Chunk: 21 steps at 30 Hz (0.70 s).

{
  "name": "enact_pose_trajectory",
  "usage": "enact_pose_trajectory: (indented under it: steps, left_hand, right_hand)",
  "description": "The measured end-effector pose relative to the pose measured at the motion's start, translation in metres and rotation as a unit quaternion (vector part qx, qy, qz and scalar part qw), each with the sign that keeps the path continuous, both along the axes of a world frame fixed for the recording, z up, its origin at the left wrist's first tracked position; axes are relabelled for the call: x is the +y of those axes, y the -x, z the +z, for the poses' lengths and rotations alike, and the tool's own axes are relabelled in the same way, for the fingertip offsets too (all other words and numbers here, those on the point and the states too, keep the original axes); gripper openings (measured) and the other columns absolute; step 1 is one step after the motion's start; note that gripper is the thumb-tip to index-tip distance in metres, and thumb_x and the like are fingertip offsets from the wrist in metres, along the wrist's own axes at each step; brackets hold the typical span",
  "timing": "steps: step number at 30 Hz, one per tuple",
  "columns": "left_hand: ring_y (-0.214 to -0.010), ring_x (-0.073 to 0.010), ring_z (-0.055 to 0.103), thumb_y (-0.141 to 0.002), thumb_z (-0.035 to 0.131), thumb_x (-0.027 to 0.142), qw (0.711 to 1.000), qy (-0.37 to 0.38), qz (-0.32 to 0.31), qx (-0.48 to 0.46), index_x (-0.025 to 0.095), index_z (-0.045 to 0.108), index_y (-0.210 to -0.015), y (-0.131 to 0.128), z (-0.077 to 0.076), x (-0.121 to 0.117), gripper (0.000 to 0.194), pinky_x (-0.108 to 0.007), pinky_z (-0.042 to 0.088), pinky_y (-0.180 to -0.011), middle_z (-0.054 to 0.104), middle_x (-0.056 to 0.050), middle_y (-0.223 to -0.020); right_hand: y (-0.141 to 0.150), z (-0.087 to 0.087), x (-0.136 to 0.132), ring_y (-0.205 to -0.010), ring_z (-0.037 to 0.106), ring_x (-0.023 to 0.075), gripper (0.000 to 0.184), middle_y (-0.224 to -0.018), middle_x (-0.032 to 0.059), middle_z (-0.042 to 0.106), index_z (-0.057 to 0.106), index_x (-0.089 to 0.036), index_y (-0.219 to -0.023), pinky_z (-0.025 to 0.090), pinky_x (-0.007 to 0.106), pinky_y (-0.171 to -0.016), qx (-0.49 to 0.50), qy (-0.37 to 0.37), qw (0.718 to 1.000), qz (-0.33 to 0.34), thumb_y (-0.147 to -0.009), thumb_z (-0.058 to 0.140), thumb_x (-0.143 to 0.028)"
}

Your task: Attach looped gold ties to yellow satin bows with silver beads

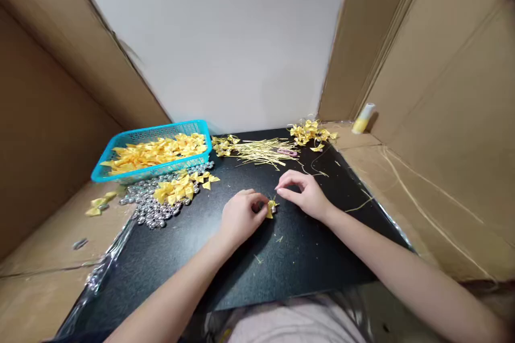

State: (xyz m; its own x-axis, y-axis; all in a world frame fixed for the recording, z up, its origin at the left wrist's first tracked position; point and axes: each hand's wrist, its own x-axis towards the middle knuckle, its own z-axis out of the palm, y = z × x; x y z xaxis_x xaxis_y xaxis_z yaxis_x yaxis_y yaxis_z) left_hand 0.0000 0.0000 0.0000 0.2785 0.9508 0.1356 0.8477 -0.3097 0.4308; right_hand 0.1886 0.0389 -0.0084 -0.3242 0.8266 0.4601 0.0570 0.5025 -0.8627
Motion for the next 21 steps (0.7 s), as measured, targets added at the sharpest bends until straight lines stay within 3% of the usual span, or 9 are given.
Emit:
enact_pose_trajectory:
  steps: [4,8,10,14,21]
  left_hand:
    - [-0.078,-0.019,0.058,-0.079,0.057,0.019,0.999,-0.013,0.0,-0.033,0.021,0.071,-0.086,0.003,0.004,0.003,0.016,-0.029,0.043,-0.07,0.059,-0.002,-0.078]
    - [-0.086,-0.0189,0.059,-0.075,0.054,0.009,0.991,-0.037,-0.03,-0.125,0.019,0.069,-0.086,0.007,0.009,0.007,0.021,-0.031,0.044,-0.079,0.062,-0.003,-0.084]
    - [-0.089,-0.0198,0.059,-0.078,0.057,0.013,0.986,-0.048,-0.048,-0.152,0.019,0.069,-0.085,0.007,0.01,0.009,0.015,-0.032,0.044,-0.081,0.065,-0.004,-0.087]
    - [-0.085,-0.0205,0.058,-0.082,0.065,0.028,0.987,-0.034,-0.077,-0.139,0.02,0.071,-0.083,0.003,0.008,0.01,0.011,-0.033,0.043,-0.079,0.067,-0.004,-0.085]
    - [-0.078,-0.0191,0.058,-0.084,0.064,0.028,0.991,-0.013,-0.073,-0.112,0.02,0.073,-0.078,0.005,-0.002,0.018,0.014,-0.03,0.041,-0.073,0.073,-0.003,-0.081]
  right_hand:
    - [0.001,0.001,0.002,-0.077,0.06,0.0163,0.006,-0.077,0.0033,0.064,0.068,-0.018,-0.07,0.047,0.032,-0.075,-0.003,0.004,1.0,-0.006,-0.077,0.067,-0.018]
    - [0.002,0.002,0.002,-0.075,0.059,0.0161,0.007,-0.077,0.0026,0.064,0.068,-0.019,-0.07,0.047,0.032,-0.074,-0.004,0.005,1.0,-0.008,-0.076,0.067,-0.018]
    - [0.003,0.002,0.001,-0.075,0.059,0.016,0.007,-0.077,0.0024,0.064,0.068,-0.019,-0.07,0.047,0.032,-0.074,-0.002,0.006,1.0,-0.007,-0.076,0.067,-0.018]
    - [0.007,0.002,0.001,-0.076,0.059,0.016,0.006,-0.077,0.0026,0.064,0.069,-0.019,-0.07,0.046,0.032,-0.074,0.003,0.013,1.0,-0.005,-0.076,0.067,-0.019]
    - [0.008,0.002,0.003,-0.078,0.062,0.0171,0.007,-0.079,0.0032,0.068,0.068,-0.019,-0.071,0.046,0.033,-0.077,0.002,0.053,0.999,-0.009,-0.076,0.066,-0.023]
